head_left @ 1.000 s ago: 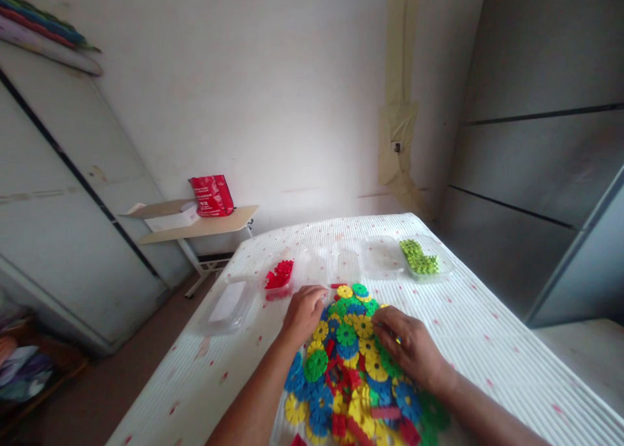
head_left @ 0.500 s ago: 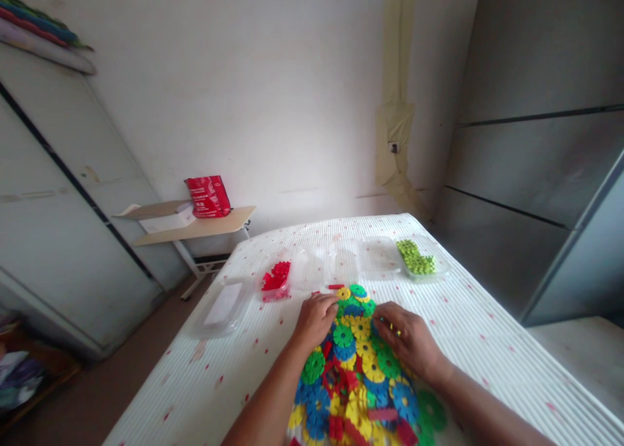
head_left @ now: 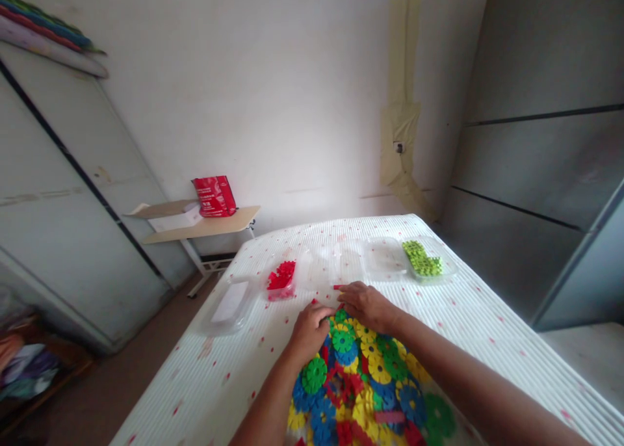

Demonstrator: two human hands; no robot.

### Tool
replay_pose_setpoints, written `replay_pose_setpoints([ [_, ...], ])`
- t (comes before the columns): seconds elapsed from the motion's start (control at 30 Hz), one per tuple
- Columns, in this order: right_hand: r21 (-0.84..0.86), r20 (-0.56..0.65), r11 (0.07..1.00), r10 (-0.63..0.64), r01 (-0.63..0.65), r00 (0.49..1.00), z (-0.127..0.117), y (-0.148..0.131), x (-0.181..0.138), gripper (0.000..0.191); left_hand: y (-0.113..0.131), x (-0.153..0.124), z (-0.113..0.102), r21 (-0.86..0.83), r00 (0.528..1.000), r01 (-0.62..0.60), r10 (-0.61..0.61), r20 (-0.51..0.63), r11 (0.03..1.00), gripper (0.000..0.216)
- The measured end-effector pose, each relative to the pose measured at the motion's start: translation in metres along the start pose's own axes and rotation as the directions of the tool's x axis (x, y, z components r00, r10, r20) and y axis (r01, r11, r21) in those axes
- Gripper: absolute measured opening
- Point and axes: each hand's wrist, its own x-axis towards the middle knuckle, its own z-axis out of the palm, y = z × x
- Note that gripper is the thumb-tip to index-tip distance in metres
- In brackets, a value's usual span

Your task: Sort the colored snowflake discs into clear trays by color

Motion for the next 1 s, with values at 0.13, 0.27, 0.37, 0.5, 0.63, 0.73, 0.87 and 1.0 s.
replay_pose_setpoints([
  [0.13, -0.145, 0.074, 0.989, 0.049, -0.037, 0.996, 0.007, -0.006, 0.003, 0.04, -0.005, -0.002, 0.003, 0.028, 0.999, -0.033, 0.033, 0.011, 0.999, 0.042],
  [0.27, -0.19, 0.071, 0.977, 0.112, -0.097, 0.991, 0.004, -0.009, -0.009, 0.041, -0.006, -0.003, 0.004, 0.038, 0.999, -0.047, 0.047, -0.01, 0.998, 0.039],
  [0.37, -0.191, 0.067, 0.972, 0.152, -0.137, 0.986, -0.002, -0.008, -0.024, 0.036, -0.005, -0.003, 0.004, 0.027, 0.999, -0.032, 0.033, -0.043, 0.999, 0.036],
  [0.5, -0.209, 0.082, 0.963, 0.188, -0.167, 0.979, -0.012, -0.004, -0.043, 0.038, -0.008, -0.003, 0.005, 0.004, 0.997, -0.042, 0.043, -0.063, 0.999, 0.036],
  [0.63, -0.275, 0.093, 0.938, 0.245, -0.212, 0.965, -0.023, -0.003, -0.048, 0.045, -0.009, -0.004, 0.004, 0.003, 0.995, -0.051, 0.051, -0.091, 0.999, 0.032],
  [0.73, -0.276, 0.072, 0.939, 0.232, -0.204, 0.97, -0.025, -0.005, -0.037, 0.04, -0.005, -0.004, 0.002, 0.036, 0.992, -0.062, 0.066, -0.112, 0.997, 0.03],
  [0.87, -0.144, 0.039, 0.989, 0.041, -0.035, 0.998, -0.01, -0.006, -0.017, 0.028, 0.003, -0.004, 0.001, 0.071, 0.986, -0.136, 0.142, -0.092, 0.988, 0.035],
  [1.0, -0.119, 0.059, 0.992, 0.045, -0.038, 0.997, 0.01, -0.005, -0.007, 0.027, 0.006, -0.006, 0.001, 0.081, 0.986, -0.162, 0.164, -0.021, 0.983, 0.035],
])
